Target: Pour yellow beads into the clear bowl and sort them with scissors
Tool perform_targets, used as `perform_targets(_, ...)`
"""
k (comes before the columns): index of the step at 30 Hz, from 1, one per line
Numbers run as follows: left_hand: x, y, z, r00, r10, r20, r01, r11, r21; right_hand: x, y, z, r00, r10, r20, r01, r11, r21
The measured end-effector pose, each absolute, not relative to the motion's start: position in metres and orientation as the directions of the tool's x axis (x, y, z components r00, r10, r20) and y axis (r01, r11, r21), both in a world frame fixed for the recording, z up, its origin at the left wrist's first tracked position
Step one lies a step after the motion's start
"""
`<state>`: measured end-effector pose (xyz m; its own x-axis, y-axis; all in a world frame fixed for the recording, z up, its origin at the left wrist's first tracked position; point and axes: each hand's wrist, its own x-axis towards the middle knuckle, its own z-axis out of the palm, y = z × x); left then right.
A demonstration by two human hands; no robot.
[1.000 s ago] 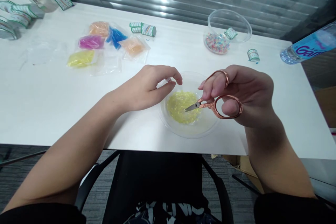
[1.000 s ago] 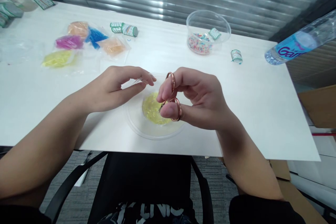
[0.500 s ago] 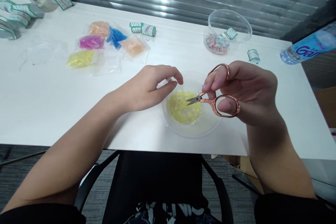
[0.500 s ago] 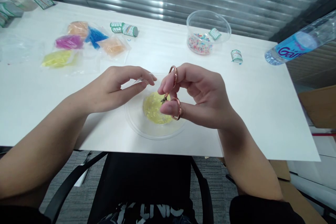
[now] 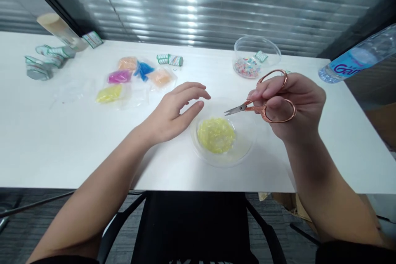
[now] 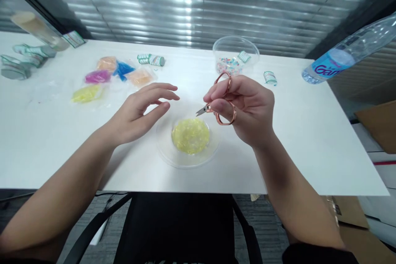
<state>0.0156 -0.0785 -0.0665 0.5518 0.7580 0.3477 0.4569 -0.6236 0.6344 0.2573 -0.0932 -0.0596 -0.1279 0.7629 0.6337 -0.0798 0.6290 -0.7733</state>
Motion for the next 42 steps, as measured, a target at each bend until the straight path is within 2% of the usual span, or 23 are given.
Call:
perform_targets(7,0.013,-0.071,-0.078,0.398,0.841,0.367,0.416,-0.522,0.745,0.27,-0.081,-0.06,0.147,0.762,0.631,-0.08,0.645,-0.76)
perform_targets(12,0.01,-0.063,-0.091,0.31,0.887,0.342,0.358,-0.442,0.822,0.283,-0.069,-0.064,0.258,0.745,0.616,0.054,0.625,-0.779)
perform_targets(14,0.009,-0.062,-0.093,0.29,0.893,0.343,0.338,-0.431,0.837,0.287,-0.069,-0.063,0.247,0.758,0.603,0.149,0.585,-0.797)
perform_targets(16,0.008,-0.061,-0.093,0.27,0.902,0.339,0.317,-0.415,0.853,0.29,-0.071,-0.061,0.176,0.767,0.617,0.319,0.548,-0.773)
perform_targets(18,0.008,-0.06,-0.094,0.244,0.91,0.336,0.291,-0.399,0.87,0.294,-0.072,-0.059,0.024,0.787,0.617,0.538,0.51,-0.671)
perform_targets(21,0.007,-0.057,-0.098,0.211,0.908,0.361,0.254,-0.408,0.877,0.301,-0.07,-0.062,-0.18,0.861,0.476,0.767,0.426,-0.48)
perform_targets(25,0.007,-0.053,-0.103,0.192,0.906,0.378,0.262,-0.419,0.869,0.306,-0.059,-0.076,-0.179,0.955,0.236,0.877,0.263,-0.403)
perform_targets(29,0.008,-0.053,-0.105,0.182,0.902,0.392,0.28,-0.43,0.858,0.304,-0.052,-0.089,-0.134,0.982,0.133,0.893,0.178,-0.414)
perform_targets(33,0.008,-0.055,-0.103,0.178,0.861,0.477,0.344,-0.509,0.789,0.302,-0.05,-0.095,-0.108,0.988,0.108,0.89,0.144,-0.432)
perform_targets(38,0.008,-0.056,-0.101,0.289,0.702,0.65,0.484,-0.694,0.534,0.307,-0.049,-0.099,-0.104,0.993,0.063,0.874,0.121,-0.471)
perform_targets(42,0.004,-0.055,-0.099,0.292,0.583,0.758,0.516,-0.764,0.389,0.312,-0.05,-0.097,-0.118,0.993,0.031,0.849,0.117,-0.515)
